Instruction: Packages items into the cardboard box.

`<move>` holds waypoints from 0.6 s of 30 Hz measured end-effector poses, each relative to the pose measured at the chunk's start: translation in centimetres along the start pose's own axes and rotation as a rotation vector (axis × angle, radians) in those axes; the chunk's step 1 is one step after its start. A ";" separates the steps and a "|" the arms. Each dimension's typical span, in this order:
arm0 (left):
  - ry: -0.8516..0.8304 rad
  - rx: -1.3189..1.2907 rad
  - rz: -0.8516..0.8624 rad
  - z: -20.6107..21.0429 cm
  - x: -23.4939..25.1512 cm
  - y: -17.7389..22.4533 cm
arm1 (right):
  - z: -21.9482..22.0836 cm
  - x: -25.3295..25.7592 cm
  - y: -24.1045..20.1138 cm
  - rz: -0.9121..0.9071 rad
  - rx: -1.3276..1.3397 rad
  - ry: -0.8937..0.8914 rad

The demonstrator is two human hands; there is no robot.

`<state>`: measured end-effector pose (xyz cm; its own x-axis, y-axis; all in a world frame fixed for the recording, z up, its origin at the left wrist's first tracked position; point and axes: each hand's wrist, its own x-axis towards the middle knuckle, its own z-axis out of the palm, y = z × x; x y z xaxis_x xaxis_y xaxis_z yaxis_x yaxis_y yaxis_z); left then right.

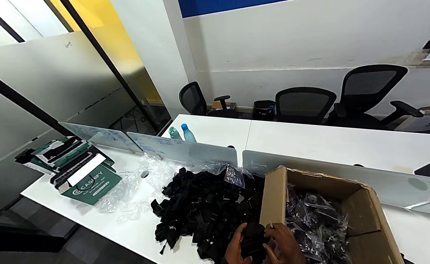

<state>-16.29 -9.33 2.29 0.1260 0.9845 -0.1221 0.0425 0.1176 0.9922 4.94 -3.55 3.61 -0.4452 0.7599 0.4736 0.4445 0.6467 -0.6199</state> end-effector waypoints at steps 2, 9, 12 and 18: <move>-0.015 0.031 -0.011 -0.2 -0.1 0.4 | -0.2 0.3 0.5 0.023 -0.036 -0.062; -0.076 0.109 0.027 -1.1 0.2 1.8 | 0.6 0.7 0.9 0.023 0.081 -0.185; 0.059 0.204 -0.007 -1.4 0.3 1.8 | 0.4 0.7 0.5 0.011 0.078 -0.056; 0.321 0.022 0.009 -0.4 0.4 2.0 | 0.4 0.4 -1.8 0.067 0.350 -0.018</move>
<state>-16.50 -8.63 4.28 -0.1928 0.9767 -0.0947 0.0643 0.1089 0.9920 3.68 -4.45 4.68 -0.4388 0.7968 0.4154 0.1815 0.5313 -0.8275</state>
